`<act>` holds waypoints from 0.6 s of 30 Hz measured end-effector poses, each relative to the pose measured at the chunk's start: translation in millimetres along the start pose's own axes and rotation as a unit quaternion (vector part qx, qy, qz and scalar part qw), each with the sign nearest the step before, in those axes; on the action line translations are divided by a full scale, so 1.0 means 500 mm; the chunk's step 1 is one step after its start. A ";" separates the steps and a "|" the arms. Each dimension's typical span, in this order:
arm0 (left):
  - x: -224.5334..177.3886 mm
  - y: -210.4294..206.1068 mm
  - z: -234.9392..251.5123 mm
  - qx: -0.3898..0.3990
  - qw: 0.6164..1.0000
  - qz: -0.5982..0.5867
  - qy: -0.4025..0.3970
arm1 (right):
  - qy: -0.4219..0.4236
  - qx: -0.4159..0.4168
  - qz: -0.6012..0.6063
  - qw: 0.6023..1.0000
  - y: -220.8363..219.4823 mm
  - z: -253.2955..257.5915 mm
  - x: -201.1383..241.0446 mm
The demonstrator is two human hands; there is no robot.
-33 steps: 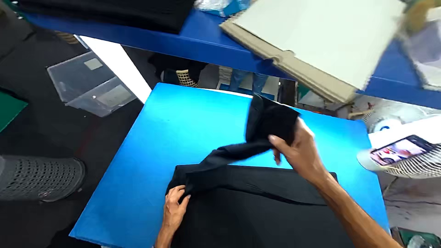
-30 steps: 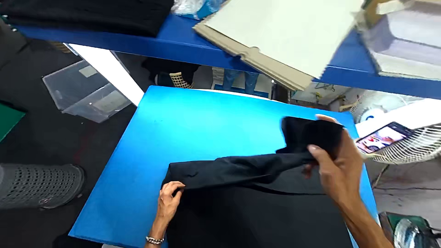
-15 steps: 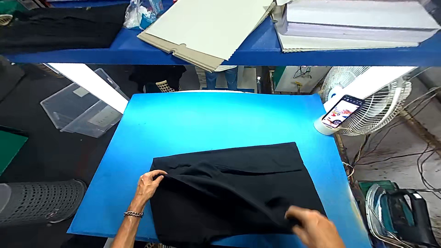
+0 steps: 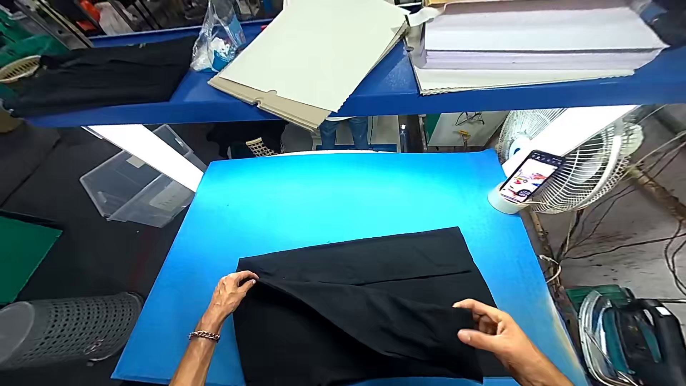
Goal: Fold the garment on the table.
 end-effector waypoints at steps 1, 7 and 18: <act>0.002 0.003 0.004 0.002 1.000 0.006 -0.002 | 0.000 -0.058 0.012 0.998 0.031 0.002 -0.006; 0.007 0.003 0.024 0.013 1.000 0.002 0.001 | -0.057 -0.265 0.039 0.962 0.150 0.048 -0.062; 0.013 0.007 0.045 0.031 1.000 0.001 -0.004 | 0.028 -0.102 -0.267 0.958 0.125 0.053 -0.018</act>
Point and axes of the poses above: each hand's wrist, its own z-axis towards the middle knuckle, its own y-axis out of the back of the hand, x = y × z, the point moved 8 cm from there along z, towards the middle knuckle, and after that the axes turned 12 degrees about x, right-handed, at the moved point
